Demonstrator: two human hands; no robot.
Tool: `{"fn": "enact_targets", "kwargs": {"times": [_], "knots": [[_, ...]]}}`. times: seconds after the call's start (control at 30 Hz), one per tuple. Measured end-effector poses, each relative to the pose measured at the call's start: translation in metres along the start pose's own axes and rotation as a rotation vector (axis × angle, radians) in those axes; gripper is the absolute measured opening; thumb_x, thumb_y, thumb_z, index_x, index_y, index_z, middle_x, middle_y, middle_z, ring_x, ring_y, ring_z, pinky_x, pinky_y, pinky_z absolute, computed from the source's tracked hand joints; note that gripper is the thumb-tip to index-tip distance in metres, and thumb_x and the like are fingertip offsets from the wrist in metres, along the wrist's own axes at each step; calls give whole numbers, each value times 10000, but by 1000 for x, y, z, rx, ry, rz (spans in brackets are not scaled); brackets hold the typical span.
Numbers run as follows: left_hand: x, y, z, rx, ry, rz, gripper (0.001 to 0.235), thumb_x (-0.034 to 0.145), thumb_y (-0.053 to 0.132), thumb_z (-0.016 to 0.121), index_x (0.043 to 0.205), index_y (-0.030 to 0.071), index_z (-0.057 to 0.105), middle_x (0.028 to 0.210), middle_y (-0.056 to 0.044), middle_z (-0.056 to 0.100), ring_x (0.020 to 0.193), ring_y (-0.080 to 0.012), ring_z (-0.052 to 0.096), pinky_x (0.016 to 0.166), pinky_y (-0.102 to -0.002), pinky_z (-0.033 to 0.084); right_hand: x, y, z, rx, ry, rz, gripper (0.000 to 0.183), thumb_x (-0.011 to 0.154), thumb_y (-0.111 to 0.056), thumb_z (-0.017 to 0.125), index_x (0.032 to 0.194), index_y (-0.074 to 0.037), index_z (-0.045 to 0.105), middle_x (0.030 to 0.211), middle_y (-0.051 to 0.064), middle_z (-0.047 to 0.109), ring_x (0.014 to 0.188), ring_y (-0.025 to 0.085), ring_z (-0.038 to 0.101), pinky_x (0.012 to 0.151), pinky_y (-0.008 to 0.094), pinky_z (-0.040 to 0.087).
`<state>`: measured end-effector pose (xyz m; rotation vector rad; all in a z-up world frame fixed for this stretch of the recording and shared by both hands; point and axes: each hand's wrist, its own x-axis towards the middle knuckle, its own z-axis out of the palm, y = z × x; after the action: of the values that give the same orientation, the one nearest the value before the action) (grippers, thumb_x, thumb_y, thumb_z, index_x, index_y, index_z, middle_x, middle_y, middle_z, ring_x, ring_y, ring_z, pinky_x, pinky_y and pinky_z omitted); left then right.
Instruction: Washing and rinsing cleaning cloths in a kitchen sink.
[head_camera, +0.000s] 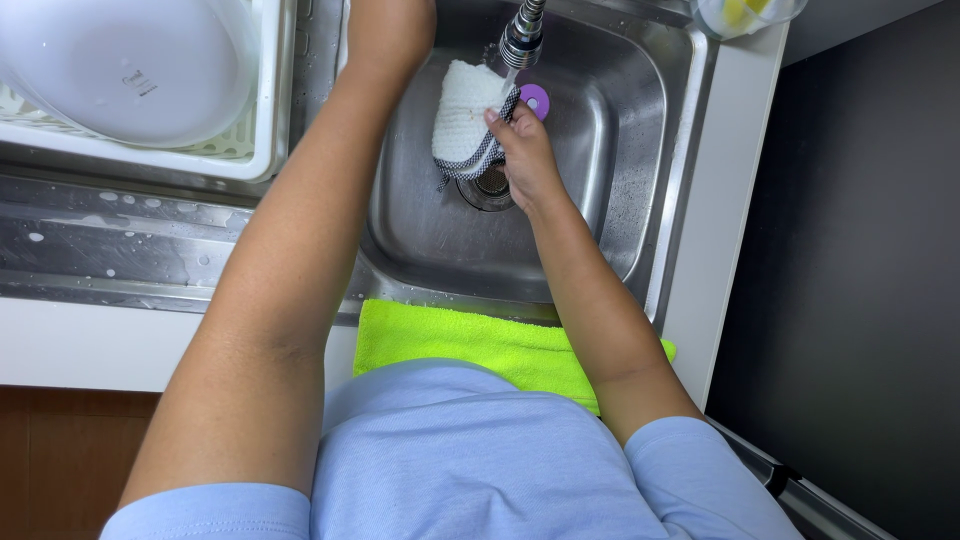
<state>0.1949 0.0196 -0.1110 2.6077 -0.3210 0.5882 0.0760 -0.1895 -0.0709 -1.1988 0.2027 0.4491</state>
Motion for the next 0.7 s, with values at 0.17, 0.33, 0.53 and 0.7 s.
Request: {"fn": "enact_targets", "kwargs": {"times": [0.17,0.33,0.53,0.7], "knots": [[-45,85,-52,-335,405,-374,567,1054,227,659,1426,-76,357,1395,-325,397,1163,-376,529,1061,-482,453,35,15,-18,-78,63,-157,211,1072,-152,617,1214,4,615,1169,119,727,1072,159,690,990,300,535],[-81,117,-36,-384,73,-230,489,1043,255,624,1440,34,442,1399,-222,477,1307,-415,483,1120,-513,399,53,20,-14,-183,191,-251,140,1032,-150,604,1092,-43,671,963,39,716,875,121,644,801,298,530],[-68,110,23,-1072,-173,-389,346,1129,267,452,1394,48,498,1306,-152,595,1238,-265,538,1085,-407,423,64,24,-26,-579,356,-393,227,1079,-214,553,1027,-28,673,813,55,673,742,123,602,682,305,499],[-62,80,64,-1360,-152,-692,268,1152,262,519,1135,10,610,920,-71,613,889,-161,536,854,-357,509,40,22,-11,-749,301,-449,232,1092,-217,538,1133,-18,649,840,110,707,752,175,702,725,341,552]]}}
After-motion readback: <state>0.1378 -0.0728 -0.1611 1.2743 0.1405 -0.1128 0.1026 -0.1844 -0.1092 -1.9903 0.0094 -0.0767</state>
